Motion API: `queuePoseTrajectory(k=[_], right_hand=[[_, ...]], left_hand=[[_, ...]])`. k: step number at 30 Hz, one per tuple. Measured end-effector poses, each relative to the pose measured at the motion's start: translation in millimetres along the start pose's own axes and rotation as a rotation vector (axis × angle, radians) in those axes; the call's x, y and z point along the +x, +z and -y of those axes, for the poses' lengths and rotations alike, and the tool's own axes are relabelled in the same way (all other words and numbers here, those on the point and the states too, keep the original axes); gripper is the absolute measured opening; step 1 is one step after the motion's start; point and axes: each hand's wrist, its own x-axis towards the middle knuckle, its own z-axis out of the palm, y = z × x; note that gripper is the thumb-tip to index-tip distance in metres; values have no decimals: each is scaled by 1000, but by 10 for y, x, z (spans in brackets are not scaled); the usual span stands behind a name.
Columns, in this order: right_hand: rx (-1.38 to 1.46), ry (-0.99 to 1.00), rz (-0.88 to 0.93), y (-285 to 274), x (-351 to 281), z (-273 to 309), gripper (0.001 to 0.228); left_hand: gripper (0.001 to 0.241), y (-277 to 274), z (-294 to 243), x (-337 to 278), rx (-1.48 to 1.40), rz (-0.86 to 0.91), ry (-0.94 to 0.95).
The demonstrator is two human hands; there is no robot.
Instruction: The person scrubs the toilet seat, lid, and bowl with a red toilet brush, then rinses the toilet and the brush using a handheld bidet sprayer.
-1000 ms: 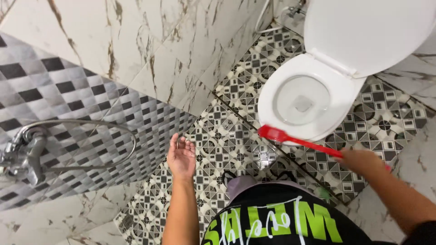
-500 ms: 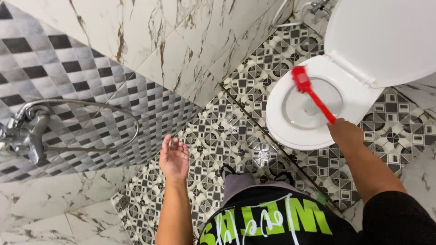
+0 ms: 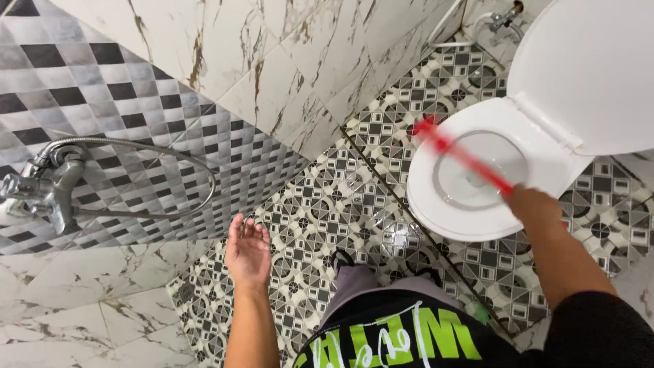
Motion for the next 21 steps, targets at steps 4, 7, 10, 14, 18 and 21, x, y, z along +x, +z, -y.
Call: queuePoseTrajectory(k=[4,7,10,14,18,21], right_hand=[[217,180,-199,145,193,43,61],[-23,-67,-21,-255,-124,162,57],[143,119,68,-109,-29,118,59],[78,30,8,-204,-144,231,59],[53,2,81,-292,-149,111,54],[256,115,-212,367,196,43,58]], left_hand=[[35,187,156,202,-5,57,4],[34,445,325,375,71,202,-24],[39,652,601,482,108,241,-149],[42,863,937,597,174,399,-226],[47,1225,1009,499,286,488,-383],[52,1150,1124,469,200,539,-471]])
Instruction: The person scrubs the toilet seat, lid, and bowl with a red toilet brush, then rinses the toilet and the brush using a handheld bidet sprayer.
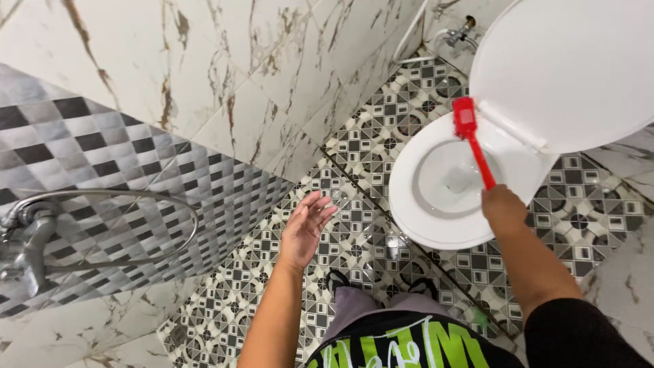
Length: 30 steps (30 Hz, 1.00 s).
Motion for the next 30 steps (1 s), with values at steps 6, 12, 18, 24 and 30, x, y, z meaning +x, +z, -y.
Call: queuePoseTrajectory(k=[6,12,18,24,30], right_hand=[[-231,-148,445,-653,-350,129,51],[-25,-52,62,-174,-417,134,55],[144,352,83,-34,-247,198,60],[192,414,333,-334,-650,1089,61],[612,910,177,183,-742,1112,55]], left_hand=[[52,-286,77,-152,4,-69,51],[47,-733,-122,74,-79,-93,94],[45,-1154,-432,1168,-200,77,22],[41,-1214,-937,2436,-128,252,-184],[38,-1034,-1112,3416,-92,363,-393]])
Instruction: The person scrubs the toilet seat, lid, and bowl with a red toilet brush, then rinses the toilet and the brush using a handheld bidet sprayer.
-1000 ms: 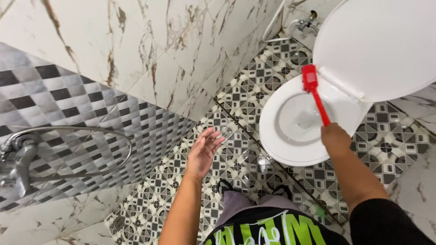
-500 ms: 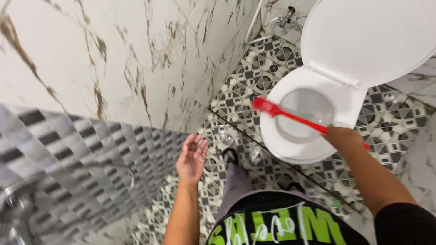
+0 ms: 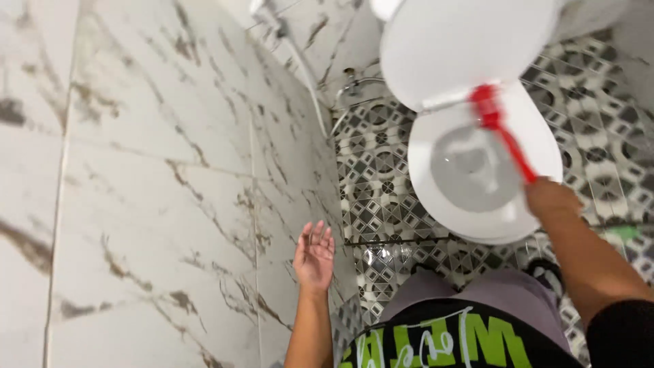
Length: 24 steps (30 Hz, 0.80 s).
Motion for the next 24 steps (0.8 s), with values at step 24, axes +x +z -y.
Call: queuePoseTrajectory(k=[24], right_hand=[[383,106,-85,-312,-297,-834,62]], left_hand=[[33,202,351,-41,-41,-7,-11]])
